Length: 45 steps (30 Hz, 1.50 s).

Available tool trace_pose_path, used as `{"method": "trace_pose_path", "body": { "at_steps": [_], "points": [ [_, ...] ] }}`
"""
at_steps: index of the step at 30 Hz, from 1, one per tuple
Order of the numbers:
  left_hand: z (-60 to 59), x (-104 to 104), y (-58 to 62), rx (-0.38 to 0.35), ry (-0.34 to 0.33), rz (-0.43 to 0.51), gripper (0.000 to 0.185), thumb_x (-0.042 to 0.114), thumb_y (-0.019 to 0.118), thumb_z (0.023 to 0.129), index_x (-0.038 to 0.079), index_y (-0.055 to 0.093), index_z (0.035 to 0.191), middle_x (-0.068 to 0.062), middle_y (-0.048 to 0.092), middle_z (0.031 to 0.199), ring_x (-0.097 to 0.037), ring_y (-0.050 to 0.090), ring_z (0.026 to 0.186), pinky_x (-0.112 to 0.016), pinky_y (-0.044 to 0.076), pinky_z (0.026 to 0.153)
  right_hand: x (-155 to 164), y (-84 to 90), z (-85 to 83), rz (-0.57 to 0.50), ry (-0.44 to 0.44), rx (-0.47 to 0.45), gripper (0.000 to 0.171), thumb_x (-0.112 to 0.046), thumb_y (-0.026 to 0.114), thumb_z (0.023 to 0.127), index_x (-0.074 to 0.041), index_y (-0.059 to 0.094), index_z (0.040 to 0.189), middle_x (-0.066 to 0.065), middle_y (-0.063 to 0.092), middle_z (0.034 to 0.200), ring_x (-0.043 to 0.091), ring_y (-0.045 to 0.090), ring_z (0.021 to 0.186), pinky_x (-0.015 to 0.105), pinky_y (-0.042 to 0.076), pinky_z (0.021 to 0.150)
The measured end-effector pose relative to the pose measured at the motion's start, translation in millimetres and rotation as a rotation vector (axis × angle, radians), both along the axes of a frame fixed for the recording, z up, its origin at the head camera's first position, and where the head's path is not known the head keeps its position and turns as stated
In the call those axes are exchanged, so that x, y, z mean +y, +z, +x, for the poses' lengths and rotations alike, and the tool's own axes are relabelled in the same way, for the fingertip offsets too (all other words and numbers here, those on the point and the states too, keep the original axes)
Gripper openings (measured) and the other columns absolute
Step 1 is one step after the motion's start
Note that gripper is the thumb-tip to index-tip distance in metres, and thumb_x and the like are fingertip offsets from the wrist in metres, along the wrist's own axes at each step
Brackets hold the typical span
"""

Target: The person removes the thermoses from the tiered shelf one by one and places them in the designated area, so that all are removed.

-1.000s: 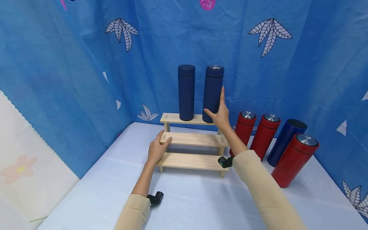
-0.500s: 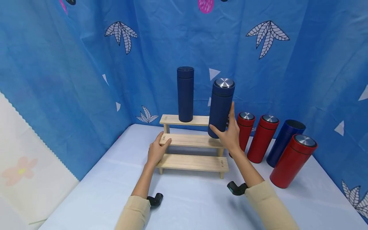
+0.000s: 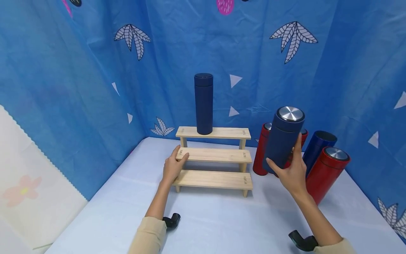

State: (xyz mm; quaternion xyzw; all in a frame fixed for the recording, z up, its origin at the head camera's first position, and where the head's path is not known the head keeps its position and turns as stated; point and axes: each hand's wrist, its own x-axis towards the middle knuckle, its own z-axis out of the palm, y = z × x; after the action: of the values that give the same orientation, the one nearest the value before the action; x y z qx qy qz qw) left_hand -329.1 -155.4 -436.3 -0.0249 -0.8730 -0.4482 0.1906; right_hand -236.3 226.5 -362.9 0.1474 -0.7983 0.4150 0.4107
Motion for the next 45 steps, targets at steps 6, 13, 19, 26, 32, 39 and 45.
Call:
{"method": "trace_pose_path", "body": {
  "at_steps": [6, 13, 19, 26, 32, 39, 45],
  "points": [
    [-1.8, -0.3, 0.9, 0.002, 0.003, -0.002, 0.078, 0.065, 0.051, 0.082, 0.020, 0.035, 0.144, -0.016, 0.045, 0.136, -0.038, 0.048, 0.117, -0.053, 0.041, 0.091, 28.3, -24.3, 15.8, -0.051, -0.079, -0.132, 0.115, 0.004, 0.078, 0.068, -0.021, 0.001, 0.150, 0.017, 0.032, 0.144, 0.044, 0.038, 0.123, 0.063, 0.036, 0.085],
    [-0.7, 0.7, 0.2, 0.007, 0.000, 0.004, 0.077, 0.063, 0.052, 0.083, 0.019, 0.035, 0.144, -0.017, 0.046, 0.135, -0.039, 0.048, 0.117, -0.054, 0.041, 0.092, 43.0, -57.2, 19.7, -0.080, -0.092, -0.265, 0.116, -0.002, 0.076, 0.073, -0.030, -0.008, 0.148, 0.018, 0.025, 0.147, 0.044, 0.031, 0.128, 0.065, 0.032, 0.088],
    [-0.7, 1.2, 1.9, 0.011, 0.005, 0.004, 0.077, 0.064, 0.051, 0.083, 0.020, 0.035, 0.144, -0.016, 0.046, 0.136, -0.038, 0.047, 0.118, -0.053, 0.040, 0.092, 49.8, -71.7, 15.2, -0.069, -0.090, -0.293, 0.116, -0.004, 0.076, 0.075, -0.031, -0.011, 0.147, 0.022, 0.024, 0.146, 0.048, 0.033, 0.124, 0.067, 0.033, 0.086],
    [-0.2, 1.2, 2.7, 0.010, 0.006, 0.000, 0.077, 0.064, 0.052, 0.082, 0.019, 0.035, 0.143, -0.017, 0.046, 0.135, -0.039, 0.048, 0.117, -0.054, 0.041, 0.091, 56.7, -83.9, 11.5, -0.066, -0.092, -0.321, 0.116, -0.007, 0.076, 0.075, -0.031, -0.012, 0.147, 0.024, 0.022, 0.146, 0.051, 0.032, 0.123, 0.067, 0.033, 0.085],
    [0.4, 0.6, 3.0, 0.004, 0.005, -0.002, 0.077, 0.063, 0.052, 0.083, 0.019, 0.035, 0.143, -0.017, 0.047, 0.135, -0.039, 0.049, 0.115, -0.054, 0.042, 0.090, 59.1, -92.8, 8.9, -0.039, -0.075, -0.320, 0.116, -0.005, 0.075, 0.075, -0.027, -0.013, 0.147, 0.024, 0.017, 0.148, 0.051, 0.030, 0.124, 0.068, 0.031, 0.086],
    [0.3, -0.5, 4.1, 0.005, 0.002, 0.000, 0.078, 0.064, 0.051, 0.082, 0.020, 0.034, 0.144, -0.018, 0.048, 0.133, -0.040, 0.052, 0.112, -0.054, 0.043, 0.087, 53.8, -90.9, 9.1, -0.053, -0.116, -0.324, 0.116, -0.002, 0.075, 0.074, -0.025, -0.012, 0.148, 0.023, 0.017, 0.148, 0.048, 0.027, 0.127, 0.066, 0.027, 0.092],
    [0.1, -0.5, 3.1, -0.003, -0.004, 0.001, 0.077, 0.065, 0.051, 0.082, 0.021, 0.034, 0.144, -0.018, 0.046, 0.135, -0.040, 0.050, 0.114, -0.055, 0.042, 0.088, 49.0, -84.2, 12.5, -0.086, -0.158, -0.332, 0.113, 0.000, 0.072, 0.075, -0.023, -0.011, 0.148, 0.020, 0.014, 0.150, 0.044, 0.022, 0.131, 0.064, 0.022, 0.098]
  ]
}}
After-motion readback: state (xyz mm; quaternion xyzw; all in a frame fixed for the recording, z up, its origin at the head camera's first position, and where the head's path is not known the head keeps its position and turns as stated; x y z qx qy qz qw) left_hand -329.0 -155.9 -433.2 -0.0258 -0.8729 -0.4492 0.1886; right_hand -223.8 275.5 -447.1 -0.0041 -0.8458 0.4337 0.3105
